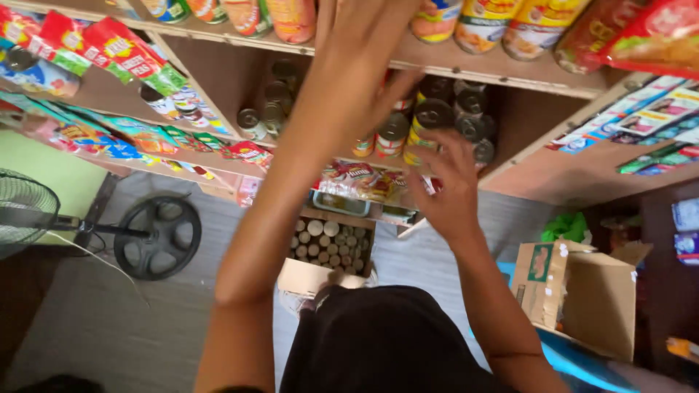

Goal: Stocking grocery store shelves with canned goods from a cardboard box.

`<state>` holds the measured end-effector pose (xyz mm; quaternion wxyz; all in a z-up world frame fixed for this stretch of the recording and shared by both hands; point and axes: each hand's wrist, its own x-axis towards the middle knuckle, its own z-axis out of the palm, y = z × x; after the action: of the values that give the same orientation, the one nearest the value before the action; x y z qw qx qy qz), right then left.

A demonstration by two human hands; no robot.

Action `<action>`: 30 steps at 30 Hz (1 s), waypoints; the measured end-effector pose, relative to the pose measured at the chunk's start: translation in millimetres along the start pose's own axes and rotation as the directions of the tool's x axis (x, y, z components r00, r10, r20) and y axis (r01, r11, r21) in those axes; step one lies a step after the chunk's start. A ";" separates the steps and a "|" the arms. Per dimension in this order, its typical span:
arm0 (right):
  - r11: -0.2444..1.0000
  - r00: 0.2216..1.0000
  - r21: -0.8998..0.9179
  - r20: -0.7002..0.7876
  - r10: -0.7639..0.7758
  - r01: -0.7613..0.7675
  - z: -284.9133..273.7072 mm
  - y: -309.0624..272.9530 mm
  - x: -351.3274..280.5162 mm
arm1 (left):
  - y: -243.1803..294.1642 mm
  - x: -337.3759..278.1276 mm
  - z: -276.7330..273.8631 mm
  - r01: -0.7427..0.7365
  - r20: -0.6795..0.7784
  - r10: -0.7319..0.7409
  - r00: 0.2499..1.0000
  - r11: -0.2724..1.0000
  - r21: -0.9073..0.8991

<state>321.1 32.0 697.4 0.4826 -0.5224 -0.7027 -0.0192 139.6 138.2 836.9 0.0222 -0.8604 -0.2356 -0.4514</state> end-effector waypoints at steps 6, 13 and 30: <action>0.988 0.984 0.155 0.177 -0.031 0.003 57.0 -6.8 -20.6 | 7.4 -168.1 14.7 0.413 0.108 -0.404 0.908 0.907 -0.083; 0.973 0.879 0.207 0.477 -0.013 -0.098 151.5 13.2 -88.3 | 8.7 -338.2 58.3 0.757 0.166 -0.741 0.651 0.649 -0.072; 0.886 0.429 0.079 0.892 0.141 -0.457 428.0 143.3 -396.2 | -54.0 -692.0 239.9 0.962 0.397 -0.918 -0.012 0.098 0.255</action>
<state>142.7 40.8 123.9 0.1324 -0.4943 -0.7355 0.4441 -32.7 -20.3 140.8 -0.3830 -0.5543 -0.7261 -0.1371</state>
